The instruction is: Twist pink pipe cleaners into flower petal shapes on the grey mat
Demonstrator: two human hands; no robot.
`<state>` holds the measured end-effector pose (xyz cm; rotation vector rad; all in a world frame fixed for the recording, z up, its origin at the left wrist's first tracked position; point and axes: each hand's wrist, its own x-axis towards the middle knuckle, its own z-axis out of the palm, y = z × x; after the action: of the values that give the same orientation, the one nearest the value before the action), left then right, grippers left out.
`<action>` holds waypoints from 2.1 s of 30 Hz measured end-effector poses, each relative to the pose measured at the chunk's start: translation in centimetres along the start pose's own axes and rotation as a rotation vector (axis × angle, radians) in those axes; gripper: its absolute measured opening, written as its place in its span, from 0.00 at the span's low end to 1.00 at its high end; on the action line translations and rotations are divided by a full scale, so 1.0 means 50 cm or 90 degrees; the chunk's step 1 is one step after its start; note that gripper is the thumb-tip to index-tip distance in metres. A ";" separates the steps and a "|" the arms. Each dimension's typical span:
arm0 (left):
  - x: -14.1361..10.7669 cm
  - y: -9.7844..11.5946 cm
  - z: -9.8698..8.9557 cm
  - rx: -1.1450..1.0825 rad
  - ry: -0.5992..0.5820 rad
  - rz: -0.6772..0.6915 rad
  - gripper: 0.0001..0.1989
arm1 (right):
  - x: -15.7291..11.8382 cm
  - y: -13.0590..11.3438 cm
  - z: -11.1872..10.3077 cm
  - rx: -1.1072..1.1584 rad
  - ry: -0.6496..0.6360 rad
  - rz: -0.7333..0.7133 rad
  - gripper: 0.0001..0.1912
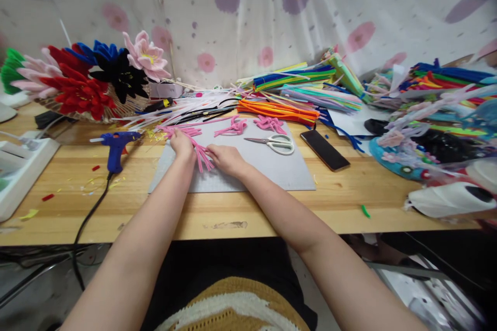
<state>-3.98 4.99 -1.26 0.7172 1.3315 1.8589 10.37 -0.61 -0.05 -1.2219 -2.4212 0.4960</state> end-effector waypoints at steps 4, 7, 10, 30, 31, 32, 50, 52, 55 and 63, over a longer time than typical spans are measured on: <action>0.007 -0.003 0.013 0.004 0.048 0.024 0.18 | 0.007 -0.009 0.012 0.023 -0.003 0.026 0.17; 0.000 0.002 0.025 -0.005 0.133 0.005 0.17 | 0.016 -0.006 0.020 0.157 0.006 0.057 0.16; -0.014 0.011 0.035 -0.047 0.167 -0.056 0.17 | 0.021 -0.001 0.020 0.390 -0.018 0.080 0.14; -0.059 0.046 0.032 -0.113 -0.071 -0.060 0.22 | 0.013 0.000 0.011 0.583 -0.064 0.093 0.07; -0.057 0.042 0.031 -0.103 -0.056 -0.041 0.22 | 0.012 -0.001 0.011 0.543 -0.040 0.084 0.09; -0.054 0.039 0.030 -0.088 -0.035 -0.020 0.22 | 0.011 -0.002 0.010 0.494 -0.018 0.073 0.10; -0.003 0.029 0.018 0.255 0.243 0.064 0.18 | -0.009 -0.041 0.005 -0.114 0.074 -0.008 0.17; -0.005 0.029 0.022 0.229 0.250 0.046 0.16 | -0.011 -0.042 0.004 -0.132 0.070 -0.028 0.16; -0.013 0.032 0.031 0.190 0.268 0.018 0.15 | -0.014 -0.044 -0.001 -0.153 0.060 -0.035 0.16; -0.044 0.073 0.004 0.163 -0.147 -0.201 0.19 | -0.003 -0.009 -0.006 -0.180 0.101 0.085 0.21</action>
<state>-3.40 2.59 2.20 0.7743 1.4499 1.3307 10.28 -0.92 0.41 -1.4843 -2.3409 0.0870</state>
